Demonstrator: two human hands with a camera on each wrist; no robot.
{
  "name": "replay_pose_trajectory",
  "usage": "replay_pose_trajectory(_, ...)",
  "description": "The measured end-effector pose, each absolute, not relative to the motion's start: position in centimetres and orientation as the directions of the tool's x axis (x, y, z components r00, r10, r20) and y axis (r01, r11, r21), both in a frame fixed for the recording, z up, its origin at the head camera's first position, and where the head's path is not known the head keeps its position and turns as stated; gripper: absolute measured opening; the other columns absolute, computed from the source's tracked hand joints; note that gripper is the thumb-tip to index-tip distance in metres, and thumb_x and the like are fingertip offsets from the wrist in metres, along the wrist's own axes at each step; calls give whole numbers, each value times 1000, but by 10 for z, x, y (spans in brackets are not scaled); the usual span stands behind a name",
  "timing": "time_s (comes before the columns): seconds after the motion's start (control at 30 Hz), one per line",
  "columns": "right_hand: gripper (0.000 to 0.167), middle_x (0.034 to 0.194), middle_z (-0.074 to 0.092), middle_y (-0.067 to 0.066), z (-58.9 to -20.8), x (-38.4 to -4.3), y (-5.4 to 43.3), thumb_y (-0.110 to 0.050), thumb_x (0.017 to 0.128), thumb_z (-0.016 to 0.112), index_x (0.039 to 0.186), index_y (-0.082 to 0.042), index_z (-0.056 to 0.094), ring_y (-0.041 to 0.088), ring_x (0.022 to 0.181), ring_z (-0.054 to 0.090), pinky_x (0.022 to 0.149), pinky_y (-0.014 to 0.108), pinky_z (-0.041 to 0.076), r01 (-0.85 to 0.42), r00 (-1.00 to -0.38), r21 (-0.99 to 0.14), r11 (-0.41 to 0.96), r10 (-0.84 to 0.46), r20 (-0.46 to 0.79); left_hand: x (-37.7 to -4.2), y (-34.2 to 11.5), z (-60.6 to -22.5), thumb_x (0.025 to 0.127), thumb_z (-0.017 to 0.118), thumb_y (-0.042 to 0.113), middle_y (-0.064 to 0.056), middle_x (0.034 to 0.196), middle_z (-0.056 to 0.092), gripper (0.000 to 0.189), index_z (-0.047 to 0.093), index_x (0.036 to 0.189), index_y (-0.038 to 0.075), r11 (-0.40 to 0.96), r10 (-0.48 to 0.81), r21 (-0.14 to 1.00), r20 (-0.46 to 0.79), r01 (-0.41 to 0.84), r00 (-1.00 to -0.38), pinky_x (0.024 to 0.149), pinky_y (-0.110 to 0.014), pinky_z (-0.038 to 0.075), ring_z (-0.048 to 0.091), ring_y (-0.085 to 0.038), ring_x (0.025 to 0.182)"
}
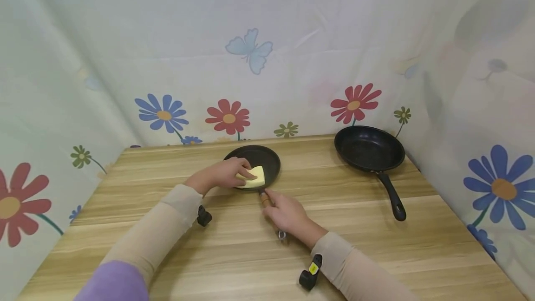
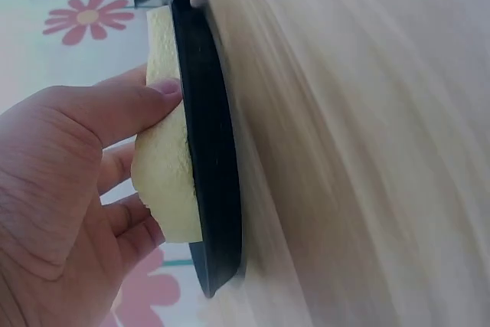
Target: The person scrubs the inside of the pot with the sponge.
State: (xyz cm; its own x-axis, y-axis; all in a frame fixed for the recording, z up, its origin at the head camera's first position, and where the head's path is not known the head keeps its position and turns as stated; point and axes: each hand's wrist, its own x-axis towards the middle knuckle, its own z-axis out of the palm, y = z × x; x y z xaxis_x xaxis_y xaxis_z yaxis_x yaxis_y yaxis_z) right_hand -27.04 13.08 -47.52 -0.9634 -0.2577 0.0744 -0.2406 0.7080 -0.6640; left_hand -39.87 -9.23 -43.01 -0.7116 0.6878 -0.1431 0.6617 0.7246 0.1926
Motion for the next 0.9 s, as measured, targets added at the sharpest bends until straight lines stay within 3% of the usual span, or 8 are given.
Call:
replay_pose_trajectory(0.17, 61, 94, 72, 1, -474, -270, 131, -30, 88, 65, 145, -11, 57, 15, 74, 58, 67, 35, 48, -246, -962, -662, 708, -261, 78, -402, -107, -426, 94, 71, 16, -8, 131, 60, 35, 73, 127, 25, 714, 698, 215, -141, 667, -702, 108, -43, 43, 55, -29, 123)
replay_pose_trajectory(0.43, 62, 100, 73, 4, -475, -269, 129, -30, 87, 66, 145, -10, 57, 16, 79, 60, 72, 38, 51, -266, -958, -654, 708, -268, 99, -409, -137, -424, 91, 70, 11, -11, 119, 63, 36, 74, 125, 20, 683, 730, 106, -64, 723, -680, 100, -42, 48, 59, -28, 110)
replay_pose_trajectory(0.6, 61, 107, 73, 6, -476, -268, 126, -30, 88, 66, 145, -11, 56, 18, 86, 62, 79, 42, 52, -277, -956, -641, 715, -270, 113, -410, -155, -423, 89, 67, 8, -11, 114, 66, 36, 75, 124, 13, 678, 724, 180, 1, 712, -690, 98, -43, 48, 60, -28, 107)
replay_pose_trajectory(0.83, 64, 120, 71, 10, -477, -268, 127, -31, 87, 65, 147, -10, 55, 23, 98, 66, 85, 44, 53, -233, -969, -644, 729, -227, 93, -410, -189, -436, 93, 69, 18, -17, 131, 56, 37, 71, 130, 13, 737, 514, 426, 150, 524, -845, 102, -51, 44, 53, -34, 121)
replay_pose_trajectory(0.9, 64, 124, 70, 12, -476, -270, 129, -31, 88, 64, 148, -10, 53, 27, 104, 67, 88, 46, 52, -220, -973, -636, 740, -209, 93, -409, -198, -437, 93, 69, 19, -18, 134, 55, 38, 70, 131, 13, 737, 467, 461, 183, 495, -865, 105, -54, 42, 51, -37, 124)
